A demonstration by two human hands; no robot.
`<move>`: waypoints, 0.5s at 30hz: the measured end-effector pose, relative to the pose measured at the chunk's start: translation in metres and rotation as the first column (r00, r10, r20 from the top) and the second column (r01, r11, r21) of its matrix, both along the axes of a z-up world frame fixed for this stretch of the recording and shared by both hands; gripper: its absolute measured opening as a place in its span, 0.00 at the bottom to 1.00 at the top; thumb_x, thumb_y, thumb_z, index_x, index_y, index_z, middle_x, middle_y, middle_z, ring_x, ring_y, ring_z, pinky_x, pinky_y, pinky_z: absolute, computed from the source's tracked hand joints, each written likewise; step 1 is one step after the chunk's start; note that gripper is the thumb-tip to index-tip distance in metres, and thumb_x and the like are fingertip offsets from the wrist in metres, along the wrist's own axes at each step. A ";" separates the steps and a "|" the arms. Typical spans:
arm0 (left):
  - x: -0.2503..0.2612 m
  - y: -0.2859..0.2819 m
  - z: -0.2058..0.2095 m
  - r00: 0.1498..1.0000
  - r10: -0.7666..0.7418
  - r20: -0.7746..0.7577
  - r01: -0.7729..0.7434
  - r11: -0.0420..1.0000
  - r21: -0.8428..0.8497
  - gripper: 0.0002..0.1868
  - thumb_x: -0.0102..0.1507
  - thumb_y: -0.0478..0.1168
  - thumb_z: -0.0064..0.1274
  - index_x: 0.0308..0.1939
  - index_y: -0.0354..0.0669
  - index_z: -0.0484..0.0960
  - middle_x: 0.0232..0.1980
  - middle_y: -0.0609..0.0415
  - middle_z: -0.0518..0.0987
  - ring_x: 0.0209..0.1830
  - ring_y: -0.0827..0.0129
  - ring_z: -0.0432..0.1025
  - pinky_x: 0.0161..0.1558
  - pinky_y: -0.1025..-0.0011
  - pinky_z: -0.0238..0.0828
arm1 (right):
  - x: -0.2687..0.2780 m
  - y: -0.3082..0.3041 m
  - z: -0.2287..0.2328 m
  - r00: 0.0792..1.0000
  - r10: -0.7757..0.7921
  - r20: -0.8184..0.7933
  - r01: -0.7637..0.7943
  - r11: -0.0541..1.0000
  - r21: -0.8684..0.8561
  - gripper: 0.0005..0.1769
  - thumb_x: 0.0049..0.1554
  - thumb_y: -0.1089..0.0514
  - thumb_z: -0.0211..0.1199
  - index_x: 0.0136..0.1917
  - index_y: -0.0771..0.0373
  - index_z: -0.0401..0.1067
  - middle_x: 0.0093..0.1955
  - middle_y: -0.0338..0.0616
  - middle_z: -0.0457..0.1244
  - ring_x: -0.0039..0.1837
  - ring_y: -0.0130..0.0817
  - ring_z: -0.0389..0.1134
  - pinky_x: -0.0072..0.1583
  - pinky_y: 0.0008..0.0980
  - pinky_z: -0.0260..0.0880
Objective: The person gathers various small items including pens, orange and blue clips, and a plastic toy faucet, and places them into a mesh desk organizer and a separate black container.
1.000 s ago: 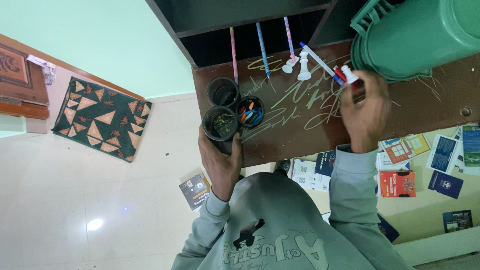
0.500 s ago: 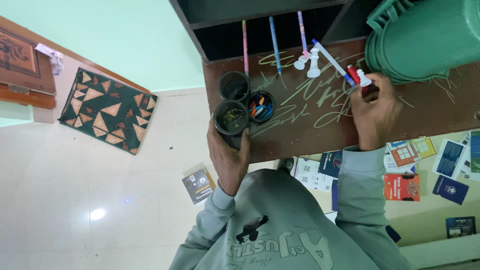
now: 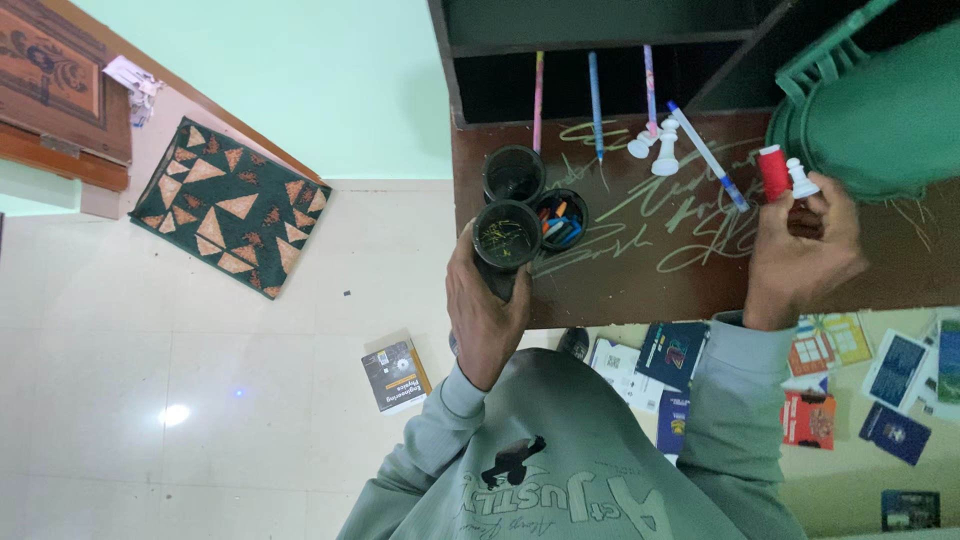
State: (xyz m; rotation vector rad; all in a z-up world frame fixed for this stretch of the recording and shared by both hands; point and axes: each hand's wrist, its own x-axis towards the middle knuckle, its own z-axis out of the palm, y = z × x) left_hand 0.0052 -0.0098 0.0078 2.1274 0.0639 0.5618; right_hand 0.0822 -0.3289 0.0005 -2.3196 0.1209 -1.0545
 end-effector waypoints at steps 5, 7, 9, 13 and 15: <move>-0.002 -0.001 0.001 0.999 0.030 0.030 -0.030 0.999 0.018 0.42 0.62 0.37 0.64 0.75 0.32 0.57 0.70 0.35 0.70 0.70 0.45 0.67 0.70 0.54 0.64 | -0.003 0.070 0.073 0.930 0.367 0.017 -0.363 0.910 0.200 0.16 0.65 0.75 0.68 0.65 0.71 0.73 0.56 0.53 0.71 0.53 0.34 0.73 0.54 0.28 0.74; -0.002 -0.002 0.000 0.999 0.026 0.039 -0.027 0.999 0.024 0.42 0.62 0.37 0.64 0.75 0.32 0.57 0.70 0.35 0.69 0.70 0.45 0.67 0.70 0.54 0.64 | 0.002 0.099 0.090 0.810 0.585 0.027 -0.576 0.788 0.216 0.15 0.67 0.73 0.68 0.66 0.69 0.72 0.56 0.51 0.71 0.51 0.33 0.75 0.51 0.26 0.76; -0.002 -0.002 0.000 0.999 0.028 0.036 -0.029 0.999 0.027 0.42 0.62 0.37 0.64 0.75 0.32 0.57 0.70 0.35 0.70 0.71 0.45 0.67 0.70 0.54 0.64 | 0.012 0.128 0.099 0.733 0.679 -0.039 -0.662 0.725 0.191 0.16 0.63 0.69 0.67 0.65 0.66 0.74 0.55 0.48 0.71 0.50 0.31 0.75 0.50 0.26 0.76; -0.001 -0.001 0.002 0.998 0.034 0.054 -0.036 0.999 0.041 0.43 0.61 0.37 0.65 0.75 0.32 0.57 0.69 0.35 0.70 0.70 0.45 0.68 0.70 0.54 0.64 | 0.034 0.166 0.105 0.614 0.716 -0.331 -0.729 0.676 0.110 0.19 0.57 0.65 0.68 0.62 0.66 0.76 0.50 0.47 0.71 0.48 0.33 0.74 0.49 0.30 0.73; -0.002 0.000 0.004 0.999 0.039 0.024 -0.040 0.999 0.018 0.43 0.60 0.37 0.65 0.74 0.34 0.59 0.68 0.37 0.71 0.68 0.46 0.69 0.68 0.54 0.65 | 0.039 0.170 0.105 0.592 0.729 -0.344 -0.757 0.649 0.073 0.20 0.56 0.65 0.69 0.62 0.65 0.75 0.52 0.48 0.70 0.49 0.33 0.73 0.48 0.29 0.73</move>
